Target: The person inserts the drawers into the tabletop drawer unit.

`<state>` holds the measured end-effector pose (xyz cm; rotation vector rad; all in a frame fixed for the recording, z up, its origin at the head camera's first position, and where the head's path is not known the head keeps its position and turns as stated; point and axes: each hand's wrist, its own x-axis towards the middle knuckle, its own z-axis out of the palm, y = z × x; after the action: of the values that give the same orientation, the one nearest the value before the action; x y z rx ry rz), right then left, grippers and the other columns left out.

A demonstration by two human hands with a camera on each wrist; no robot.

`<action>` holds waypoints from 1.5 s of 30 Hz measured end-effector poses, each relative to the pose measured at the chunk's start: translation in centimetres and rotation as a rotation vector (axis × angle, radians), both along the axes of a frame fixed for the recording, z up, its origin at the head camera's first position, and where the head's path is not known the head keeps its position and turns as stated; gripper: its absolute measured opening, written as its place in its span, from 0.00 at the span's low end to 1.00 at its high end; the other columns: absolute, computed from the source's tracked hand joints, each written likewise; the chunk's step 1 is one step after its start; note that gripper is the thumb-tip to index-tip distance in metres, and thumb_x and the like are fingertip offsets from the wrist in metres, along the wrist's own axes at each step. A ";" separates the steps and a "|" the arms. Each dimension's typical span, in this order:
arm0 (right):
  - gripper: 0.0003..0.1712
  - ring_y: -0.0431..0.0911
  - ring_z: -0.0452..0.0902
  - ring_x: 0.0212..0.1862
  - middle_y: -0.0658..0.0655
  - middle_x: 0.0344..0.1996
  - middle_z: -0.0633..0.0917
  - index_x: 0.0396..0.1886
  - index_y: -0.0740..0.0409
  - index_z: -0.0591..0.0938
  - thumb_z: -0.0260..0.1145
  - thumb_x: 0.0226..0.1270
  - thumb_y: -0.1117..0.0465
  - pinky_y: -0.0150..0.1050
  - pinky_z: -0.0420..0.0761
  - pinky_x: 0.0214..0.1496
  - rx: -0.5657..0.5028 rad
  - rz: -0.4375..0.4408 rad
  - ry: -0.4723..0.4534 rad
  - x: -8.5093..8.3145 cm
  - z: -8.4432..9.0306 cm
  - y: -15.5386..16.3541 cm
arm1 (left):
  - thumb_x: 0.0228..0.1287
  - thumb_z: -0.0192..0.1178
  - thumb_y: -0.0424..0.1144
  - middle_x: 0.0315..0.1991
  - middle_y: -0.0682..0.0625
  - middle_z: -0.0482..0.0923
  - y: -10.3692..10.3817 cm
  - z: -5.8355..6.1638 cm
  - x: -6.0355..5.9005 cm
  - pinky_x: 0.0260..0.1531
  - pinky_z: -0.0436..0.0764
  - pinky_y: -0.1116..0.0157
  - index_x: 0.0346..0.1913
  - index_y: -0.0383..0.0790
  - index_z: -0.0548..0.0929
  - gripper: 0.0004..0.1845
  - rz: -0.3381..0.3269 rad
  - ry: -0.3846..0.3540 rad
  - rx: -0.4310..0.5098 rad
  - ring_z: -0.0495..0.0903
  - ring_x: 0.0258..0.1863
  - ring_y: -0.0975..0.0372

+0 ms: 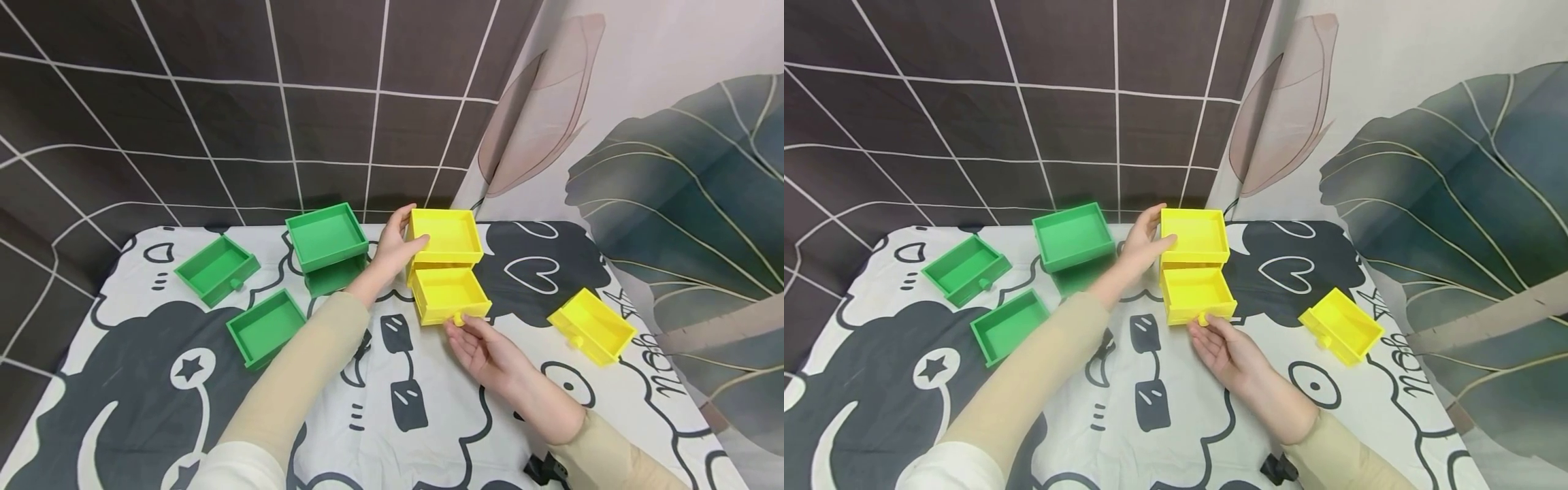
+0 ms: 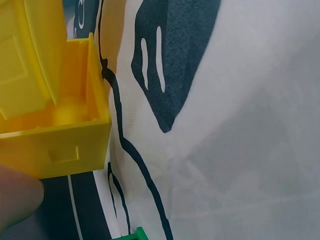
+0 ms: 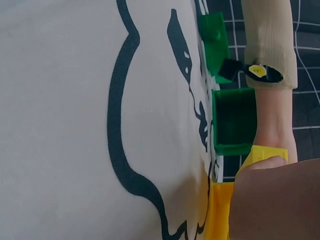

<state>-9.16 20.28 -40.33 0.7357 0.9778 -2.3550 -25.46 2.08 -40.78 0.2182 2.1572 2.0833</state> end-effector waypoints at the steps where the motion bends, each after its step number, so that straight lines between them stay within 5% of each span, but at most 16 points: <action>1: 0.15 0.39 0.91 0.42 0.52 0.36 0.93 0.40 0.57 0.83 0.53 0.87 0.59 0.29 0.90 0.53 -0.001 0.002 0.005 -0.1 0.0 0.0 | 0.72 0.65 0.28 0.80 0.44 0.64 0.0 0.0 0.0 0.86 0.59 0.59 0.81 0.41 0.63 0.38 0.000 0.000 0.001 0.62 0.82 0.53; 45: 0.16 0.38 0.91 0.41 0.53 0.35 0.93 0.39 0.56 0.84 0.53 0.87 0.60 0.29 0.89 0.56 0.019 -0.025 0.044 -3.4 -0.4 -1.2 | 0.71 0.64 0.27 0.81 0.44 0.65 0.1 -0.2 -0.1 0.87 0.58 0.60 0.81 0.40 0.63 0.38 0.000 0.008 0.007 0.62 0.83 0.53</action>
<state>-12.56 19.10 -40.69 0.7106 1.0161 -2.3960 -25.61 2.15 -41.03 0.2279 2.1547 2.0939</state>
